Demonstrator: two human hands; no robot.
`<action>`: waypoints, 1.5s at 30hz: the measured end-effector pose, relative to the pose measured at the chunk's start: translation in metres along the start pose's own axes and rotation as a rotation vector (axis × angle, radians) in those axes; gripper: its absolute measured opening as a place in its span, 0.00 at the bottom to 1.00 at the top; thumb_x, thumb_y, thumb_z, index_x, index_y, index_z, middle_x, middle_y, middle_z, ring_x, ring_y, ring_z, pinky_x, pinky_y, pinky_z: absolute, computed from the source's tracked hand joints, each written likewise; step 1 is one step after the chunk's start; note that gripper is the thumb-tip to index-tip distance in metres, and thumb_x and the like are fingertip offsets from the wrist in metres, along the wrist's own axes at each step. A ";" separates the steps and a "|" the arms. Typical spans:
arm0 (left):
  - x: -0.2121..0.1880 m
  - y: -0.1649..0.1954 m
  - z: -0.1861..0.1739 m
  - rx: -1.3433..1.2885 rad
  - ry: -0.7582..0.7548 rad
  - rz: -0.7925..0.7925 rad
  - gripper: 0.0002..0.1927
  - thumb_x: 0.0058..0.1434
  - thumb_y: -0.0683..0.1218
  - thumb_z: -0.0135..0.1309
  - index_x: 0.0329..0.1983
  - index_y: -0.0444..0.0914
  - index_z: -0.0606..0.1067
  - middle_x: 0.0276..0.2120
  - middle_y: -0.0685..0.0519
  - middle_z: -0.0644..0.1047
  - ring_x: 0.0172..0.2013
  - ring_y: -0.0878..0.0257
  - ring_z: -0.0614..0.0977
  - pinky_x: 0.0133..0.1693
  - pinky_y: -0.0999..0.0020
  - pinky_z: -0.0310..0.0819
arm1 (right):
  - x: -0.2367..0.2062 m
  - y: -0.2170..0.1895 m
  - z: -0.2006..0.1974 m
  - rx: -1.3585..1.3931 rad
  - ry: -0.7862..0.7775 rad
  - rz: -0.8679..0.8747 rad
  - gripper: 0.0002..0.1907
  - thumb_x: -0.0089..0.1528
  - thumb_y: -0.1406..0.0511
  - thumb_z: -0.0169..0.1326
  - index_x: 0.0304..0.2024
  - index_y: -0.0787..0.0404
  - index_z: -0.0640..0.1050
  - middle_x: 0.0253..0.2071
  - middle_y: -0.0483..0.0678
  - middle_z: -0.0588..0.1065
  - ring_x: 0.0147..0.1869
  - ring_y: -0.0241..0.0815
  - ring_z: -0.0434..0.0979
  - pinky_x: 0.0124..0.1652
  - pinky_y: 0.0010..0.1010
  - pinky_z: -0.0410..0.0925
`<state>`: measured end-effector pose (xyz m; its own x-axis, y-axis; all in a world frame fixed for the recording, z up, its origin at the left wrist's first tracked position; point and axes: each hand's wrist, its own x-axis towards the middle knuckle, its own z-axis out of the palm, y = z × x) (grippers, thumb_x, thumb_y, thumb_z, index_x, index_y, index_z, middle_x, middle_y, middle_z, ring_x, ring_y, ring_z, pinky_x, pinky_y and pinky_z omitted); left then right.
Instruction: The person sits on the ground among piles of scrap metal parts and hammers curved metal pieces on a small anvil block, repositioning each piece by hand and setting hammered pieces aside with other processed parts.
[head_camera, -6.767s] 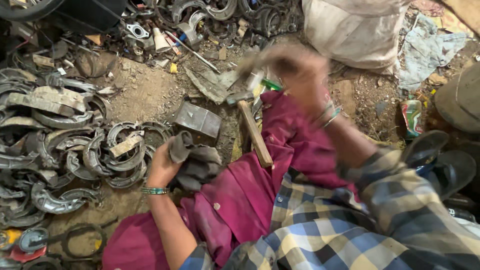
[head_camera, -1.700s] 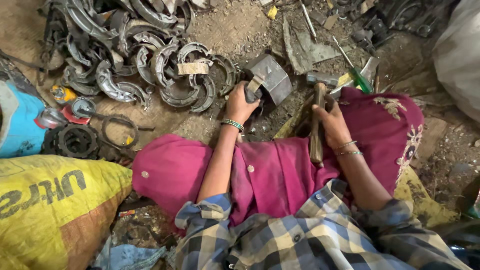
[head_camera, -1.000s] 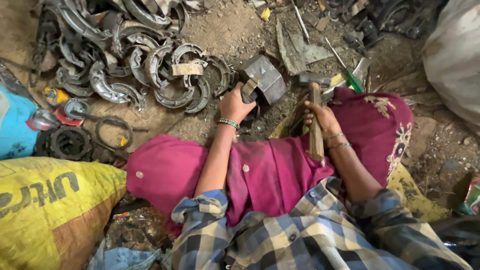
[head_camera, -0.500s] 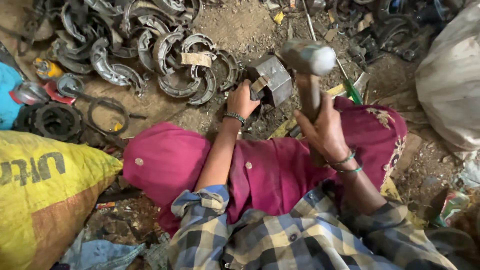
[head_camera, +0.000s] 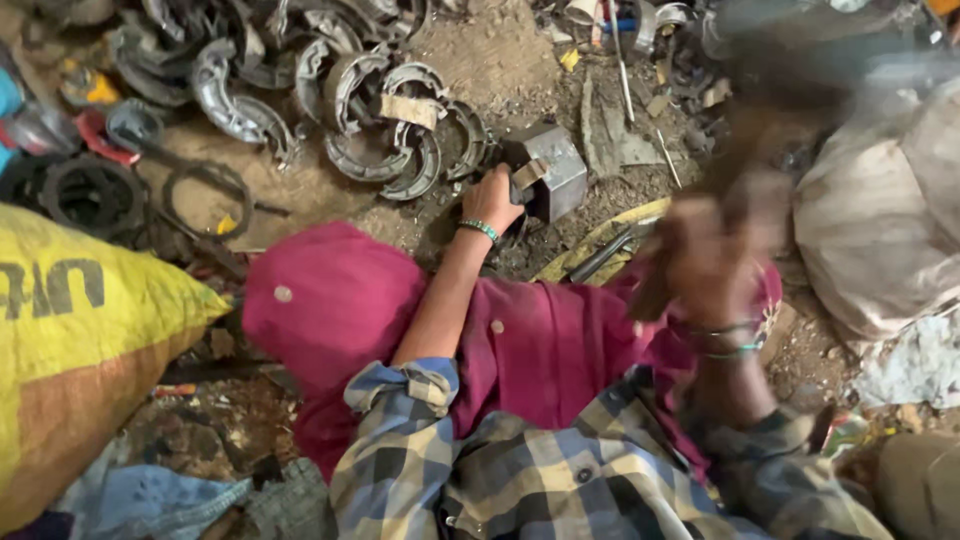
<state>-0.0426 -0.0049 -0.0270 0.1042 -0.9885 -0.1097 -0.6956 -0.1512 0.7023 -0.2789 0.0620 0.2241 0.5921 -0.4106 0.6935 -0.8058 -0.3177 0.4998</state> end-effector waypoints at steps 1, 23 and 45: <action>0.000 0.001 0.000 -0.011 0.017 -0.004 0.32 0.45 0.49 0.71 0.51 0.39 0.70 0.46 0.41 0.78 0.47 0.40 0.81 0.47 0.46 0.76 | 0.011 0.008 -0.007 0.171 0.003 0.100 0.03 0.68 0.64 0.48 0.40 0.49 0.67 0.45 0.56 0.76 0.48 0.49 0.76 0.48 0.37 0.71; -0.006 0.008 -0.005 -0.066 0.027 -0.049 0.31 0.45 0.45 0.71 0.51 0.38 0.71 0.53 0.36 0.70 0.46 0.35 0.80 0.45 0.45 0.77 | 0.017 0.044 -0.004 0.753 -0.117 0.437 0.16 0.70 0.58 0.51 0.48 0.65 0.72 0.29 0.54 0.77 0.29 0.49 0.78 0.27 0.41 0.73; -0.009 0.011 -0.005 -0.056 -0.015 -0.091 0.34 0.45 0.46 0.73 0.53 0.36 0.70 0.56 0.33 0.68 0.46 0.34 0.80 0.46 0.46 0.78 | 0.011 0.083 0.003 0.938 -0.105 0.606 0.16 0.77 0.58 0.43 0.43 0.63 0.73 0.27 0.59 0.72 0.29 0.58 0.74 0.30 0.46 0.68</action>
<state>-0.0476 0.0025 -0.0154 0.1540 -0.9705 -0.1855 -0.6429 -0.2409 0.7271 -0.3386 0.0288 0.2718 0.1402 -0.7716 0.6204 -0.6571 -0.5412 -0.5246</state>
